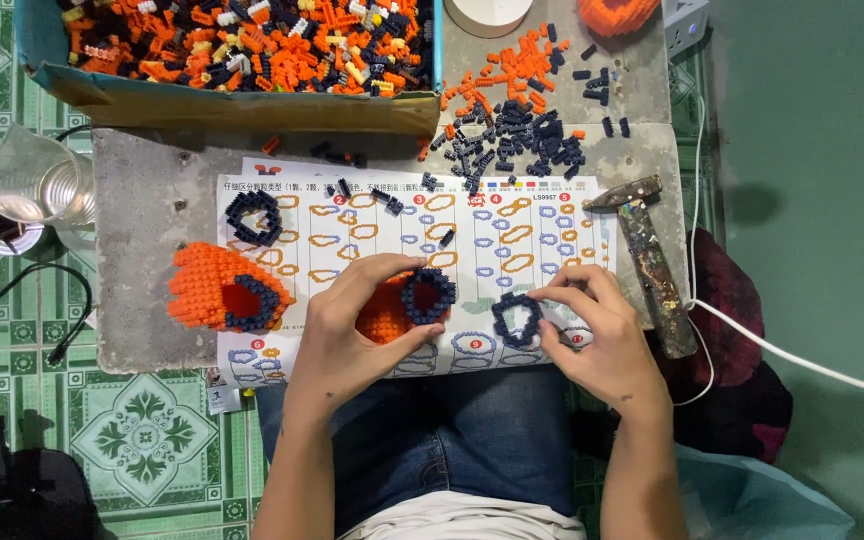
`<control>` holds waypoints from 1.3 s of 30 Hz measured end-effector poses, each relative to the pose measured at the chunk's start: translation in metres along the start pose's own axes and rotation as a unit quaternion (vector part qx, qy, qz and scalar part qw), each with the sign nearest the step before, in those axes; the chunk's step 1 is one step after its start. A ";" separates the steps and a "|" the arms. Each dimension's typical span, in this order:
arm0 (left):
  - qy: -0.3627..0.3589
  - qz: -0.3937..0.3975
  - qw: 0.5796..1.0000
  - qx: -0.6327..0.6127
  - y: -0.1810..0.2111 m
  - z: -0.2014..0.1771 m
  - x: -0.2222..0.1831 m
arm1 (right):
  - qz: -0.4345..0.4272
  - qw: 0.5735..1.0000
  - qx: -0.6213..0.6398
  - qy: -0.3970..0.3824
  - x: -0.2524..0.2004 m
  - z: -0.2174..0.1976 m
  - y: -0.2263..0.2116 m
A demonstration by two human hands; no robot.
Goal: The person assembles a 3D model from interlocking building blocks by hand, connecting individual blocks and then using a small hammer to tap them into place.
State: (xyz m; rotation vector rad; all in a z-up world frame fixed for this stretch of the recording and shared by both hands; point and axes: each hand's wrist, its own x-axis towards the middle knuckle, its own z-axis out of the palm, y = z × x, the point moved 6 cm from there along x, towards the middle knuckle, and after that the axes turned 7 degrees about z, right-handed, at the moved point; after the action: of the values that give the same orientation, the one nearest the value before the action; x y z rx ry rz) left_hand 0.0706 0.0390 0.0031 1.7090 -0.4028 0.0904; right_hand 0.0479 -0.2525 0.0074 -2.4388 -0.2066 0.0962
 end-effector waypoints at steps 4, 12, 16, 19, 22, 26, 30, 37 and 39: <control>0.007 -0.009 1.000 -0.004 -0.005 0.001 -0.003 | 0.006 1.000 0.003 0.010 0.002 -0.001 -0.004; 0.004 -0.014 1.000 0.005 -0.003 0.000 -0.003 | 0.027 0.997 -0.022 0.067 -0.012 0.003 -0.007; 0.002 0.002 0.999 0.046 -0.003 -0.003 -0.005 | 0.018 0.995 -0.064 0.074 -0.009 0.007 -0.029; -0.001 -0.008 0.999 0.040 -0.007 -0.001 -0.005 | 0.017 0.996 -0.065 0.060 -0.009 0.010 -0.027; -0.002 0.000 1.000 0.027 -0.007 -0.001 -0.005 | -0.003 0.997 -0.069 0.035 -0.009 0.015 -0.023; 0.006 0.008 0.999 0.045 -0.007 0.000 -0.006 | -0.021 0.997 -0.067 0.018 -0.005 0.016 -0.024; 0.017 -0.025 0.995 0.096 0.005 0.000 -0.002 | 0.041 0.999 -0.017 0.007 -0.003 0.015 -0.019; 0.012 -0.020 0.995 0.092 -0.006 0.001 -0.005 | 0.052 0.998 -0.022 -0.008 -0.004 0.023 0.008; 0.020 -0.017 0.997 0.067 -0.003 -0.002 -0.006 | 0.019 0.999 -0.020 0.018 -0.005 0.027 0.018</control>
State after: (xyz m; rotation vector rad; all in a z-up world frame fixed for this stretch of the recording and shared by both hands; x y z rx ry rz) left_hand 0.0666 0.0423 -0.0015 1.8422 -0.3441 0.1294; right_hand 0.0419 -0.2504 -0.0246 -2.4827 -0.1479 0.0656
